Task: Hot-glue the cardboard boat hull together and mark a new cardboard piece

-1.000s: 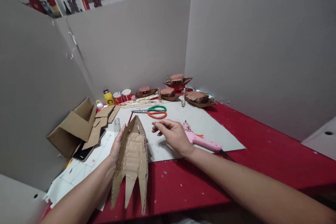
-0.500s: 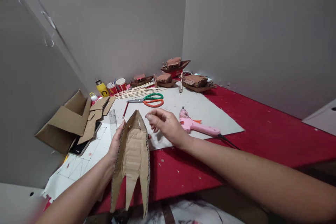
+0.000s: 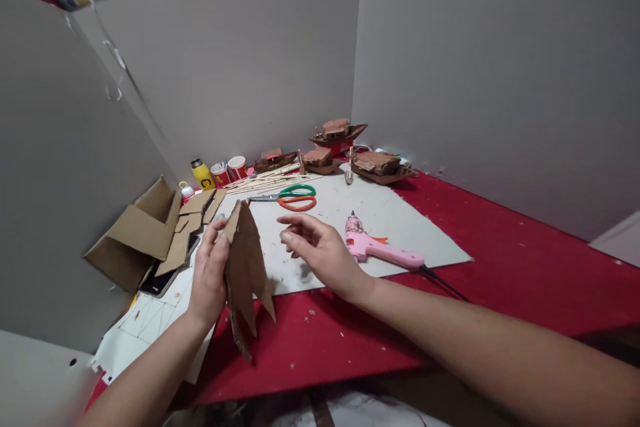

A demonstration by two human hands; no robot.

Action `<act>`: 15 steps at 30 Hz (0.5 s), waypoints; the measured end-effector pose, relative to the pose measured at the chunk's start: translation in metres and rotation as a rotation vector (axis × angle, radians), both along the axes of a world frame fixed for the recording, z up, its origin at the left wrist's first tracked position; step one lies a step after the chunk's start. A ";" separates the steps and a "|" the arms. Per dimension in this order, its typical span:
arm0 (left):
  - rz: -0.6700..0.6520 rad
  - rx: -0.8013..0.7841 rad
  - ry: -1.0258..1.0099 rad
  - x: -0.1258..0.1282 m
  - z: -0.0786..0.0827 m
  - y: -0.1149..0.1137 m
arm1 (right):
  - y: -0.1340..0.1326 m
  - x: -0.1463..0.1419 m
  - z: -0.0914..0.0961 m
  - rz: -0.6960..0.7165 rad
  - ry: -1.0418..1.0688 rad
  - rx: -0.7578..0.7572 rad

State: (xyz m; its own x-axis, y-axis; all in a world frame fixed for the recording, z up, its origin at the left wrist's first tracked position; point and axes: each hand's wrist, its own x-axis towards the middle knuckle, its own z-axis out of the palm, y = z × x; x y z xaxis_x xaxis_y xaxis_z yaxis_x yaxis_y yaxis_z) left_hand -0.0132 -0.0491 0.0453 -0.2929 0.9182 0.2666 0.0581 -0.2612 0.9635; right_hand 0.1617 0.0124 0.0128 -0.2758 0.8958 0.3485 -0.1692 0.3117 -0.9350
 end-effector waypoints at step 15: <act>0.141 0.643 1.194 -0.007 -0.001 -0.006 | -0.024 0.008 0.011 0.255 0.149 0.125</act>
